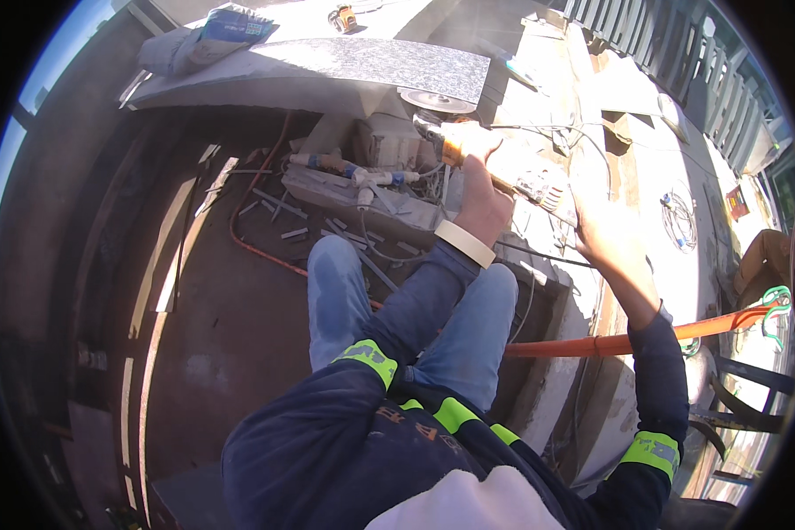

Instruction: The person uses an angle grinder to cut and smooth a rectangular stone slab. They hold the slab with one hand while operating the tool with the other, generating dust as they work along the edges and surface.

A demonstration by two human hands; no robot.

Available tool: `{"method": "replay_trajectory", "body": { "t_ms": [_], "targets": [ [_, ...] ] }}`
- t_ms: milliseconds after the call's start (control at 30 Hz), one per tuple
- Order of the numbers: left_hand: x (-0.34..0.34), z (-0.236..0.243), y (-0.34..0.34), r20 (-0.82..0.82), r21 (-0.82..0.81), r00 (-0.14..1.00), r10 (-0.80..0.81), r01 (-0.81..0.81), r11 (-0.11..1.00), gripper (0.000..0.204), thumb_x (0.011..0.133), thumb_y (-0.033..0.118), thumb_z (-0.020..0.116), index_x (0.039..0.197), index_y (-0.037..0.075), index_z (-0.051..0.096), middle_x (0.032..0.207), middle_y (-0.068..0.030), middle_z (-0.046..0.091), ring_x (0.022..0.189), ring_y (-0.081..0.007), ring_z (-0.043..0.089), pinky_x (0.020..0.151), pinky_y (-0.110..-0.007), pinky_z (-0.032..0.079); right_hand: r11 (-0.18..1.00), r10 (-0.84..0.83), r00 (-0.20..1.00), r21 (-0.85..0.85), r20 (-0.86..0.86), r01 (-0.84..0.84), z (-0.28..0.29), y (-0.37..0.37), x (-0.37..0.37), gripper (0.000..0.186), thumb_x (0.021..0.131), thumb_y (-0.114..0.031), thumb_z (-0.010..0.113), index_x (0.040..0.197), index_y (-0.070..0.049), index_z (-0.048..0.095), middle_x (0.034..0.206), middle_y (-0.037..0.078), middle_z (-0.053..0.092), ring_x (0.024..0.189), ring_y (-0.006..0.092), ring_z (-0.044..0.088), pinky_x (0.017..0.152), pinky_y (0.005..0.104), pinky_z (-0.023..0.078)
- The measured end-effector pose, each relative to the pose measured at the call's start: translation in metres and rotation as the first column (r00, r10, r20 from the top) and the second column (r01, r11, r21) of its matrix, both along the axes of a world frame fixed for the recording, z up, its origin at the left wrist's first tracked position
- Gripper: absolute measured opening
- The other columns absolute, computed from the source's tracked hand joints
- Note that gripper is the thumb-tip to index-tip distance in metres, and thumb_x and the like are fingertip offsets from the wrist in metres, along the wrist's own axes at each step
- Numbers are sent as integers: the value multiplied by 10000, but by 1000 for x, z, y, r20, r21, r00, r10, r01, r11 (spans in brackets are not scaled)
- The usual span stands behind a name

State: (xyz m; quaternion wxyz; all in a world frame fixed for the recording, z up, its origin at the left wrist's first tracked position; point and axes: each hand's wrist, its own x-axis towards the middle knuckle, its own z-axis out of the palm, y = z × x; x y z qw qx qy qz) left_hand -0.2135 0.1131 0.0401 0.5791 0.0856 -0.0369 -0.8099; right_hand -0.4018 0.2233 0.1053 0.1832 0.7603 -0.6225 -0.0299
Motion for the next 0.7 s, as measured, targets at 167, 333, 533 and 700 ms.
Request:
{"method": "replay_trajectory", "body": {
  "t_ms": [167,333,533,700],
  "targets": [
    [13,-6,-7,52,-41,997,57,-55,998,173,1024,234,635,1158,132,595,1159,-62,637,1132,-230,649,1020,-476,553,998,70,997,6,21,-70,-10,-12,6,379,904,-128,689,1276,-68,647,891,183,731,842,385,730,745,504,567],
    [12,-8,-7,58,-46,996,62,-59,997,168,1038,243,633,1165,144,587,1157,-47,633,1133,-228,648,1016,-474,554,996,86,996,2,5,-86,-12,-12,6,403,909,-132,686,1304,-63,641,917,193,722,860,387,721,766,500,565],
    [5,-1,-2,48,-51,998,50,-48,998,145,1039,189,621,1179,157,602,1151,-39,652,1122,-230,673,1003,-464,575,998,33,999,49,-18,-32,5,2,-3,474,899,-128,705,1365,-65,641,930,189,721,871,378,721,785,499,563],
    [2,9,0,-16,-38,999,33,-33,999,147,1035,169,607,1181,147,608,1128,-45,677,1098,-244,702,992,-479,587,998,58,997,-23,-52,-59,10,9,-3,495,881,-117,728,1368,-70,649,928,173,725,877,365,724,801,493,562]
  ]
}}
